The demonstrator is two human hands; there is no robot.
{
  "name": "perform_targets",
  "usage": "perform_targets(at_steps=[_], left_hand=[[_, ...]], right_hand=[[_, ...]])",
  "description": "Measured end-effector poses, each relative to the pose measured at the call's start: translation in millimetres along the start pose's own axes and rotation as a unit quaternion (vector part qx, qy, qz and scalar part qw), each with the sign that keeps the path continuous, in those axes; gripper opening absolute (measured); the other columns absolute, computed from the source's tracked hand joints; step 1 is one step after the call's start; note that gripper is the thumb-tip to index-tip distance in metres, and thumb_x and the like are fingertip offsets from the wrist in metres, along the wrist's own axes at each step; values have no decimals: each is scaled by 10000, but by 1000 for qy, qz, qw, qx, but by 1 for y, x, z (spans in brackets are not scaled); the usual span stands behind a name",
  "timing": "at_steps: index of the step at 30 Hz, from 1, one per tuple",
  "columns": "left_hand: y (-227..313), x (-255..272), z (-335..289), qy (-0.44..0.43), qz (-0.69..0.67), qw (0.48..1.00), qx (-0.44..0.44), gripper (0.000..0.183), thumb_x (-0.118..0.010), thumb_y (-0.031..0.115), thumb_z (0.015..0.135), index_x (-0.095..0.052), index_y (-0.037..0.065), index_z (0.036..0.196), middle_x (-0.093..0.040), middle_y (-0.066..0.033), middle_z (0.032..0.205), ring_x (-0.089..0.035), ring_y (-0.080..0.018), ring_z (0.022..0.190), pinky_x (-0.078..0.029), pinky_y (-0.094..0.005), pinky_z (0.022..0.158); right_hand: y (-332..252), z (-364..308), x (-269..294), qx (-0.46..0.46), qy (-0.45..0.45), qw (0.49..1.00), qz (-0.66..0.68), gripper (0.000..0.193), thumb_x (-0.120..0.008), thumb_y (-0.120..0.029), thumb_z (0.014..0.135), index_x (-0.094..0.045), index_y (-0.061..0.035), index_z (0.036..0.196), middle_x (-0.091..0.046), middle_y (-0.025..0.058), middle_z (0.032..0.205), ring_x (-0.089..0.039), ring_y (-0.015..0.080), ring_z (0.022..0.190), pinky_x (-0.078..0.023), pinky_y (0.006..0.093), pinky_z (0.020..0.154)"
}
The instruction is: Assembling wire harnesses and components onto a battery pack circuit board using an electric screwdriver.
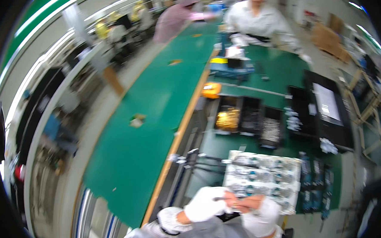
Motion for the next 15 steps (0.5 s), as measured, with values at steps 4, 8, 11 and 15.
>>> perform_targets(at_steps=[4,8,11,15], left_hand=[[8,-9,8,-28,0,998,-50,196,-664,147,949,-704,-25,1033,-671,-55,817,-603,-106,741,-495,-269,679],[6,-1,4,-3,87,990,-115,207,-660,191,940,-720,9,1018,-685,-127,835,-623,-197,724,-515,-327,705],[6,3,6,-15,100,988,-116,216,-671,210,941,-732,23,1030,-689,-93,808,-611,-159,701,-505,-301,670],[12,12,10,-103,-20,994,15,227,-681,227,946,-744,25,1026,-672,-19,721,-567,-66,607,-460,-236,553]], right_hand=[[16,-16,8,-55,30,997,37,183,-772,-36,783,-631,-80,890,-621,81,813,-596,218,754,-457,332,704],[-6,0,0,-73,6,997,14,64,-685,-127,842,-677,-74,876,-662,126,834,-637,294,752,-501,396,696],[-12,6,2,-69,-33,997,-15,188,-596,-213,906,-712,-68,877,-701,168,873,-675,365,782,-547,446,717],[2,-5,1,37,-27,998,-34,216,-807,-1,740,-667,-81,884,-629,93,795,-608,239,721,-468,339,662]])
Point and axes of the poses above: each hand's wrist, its own z-axis towards the middle knuckle, its own x-axis out of the back of the hand, y = z × x, the point moved 2 cm from there along z, towards the middle knuckle
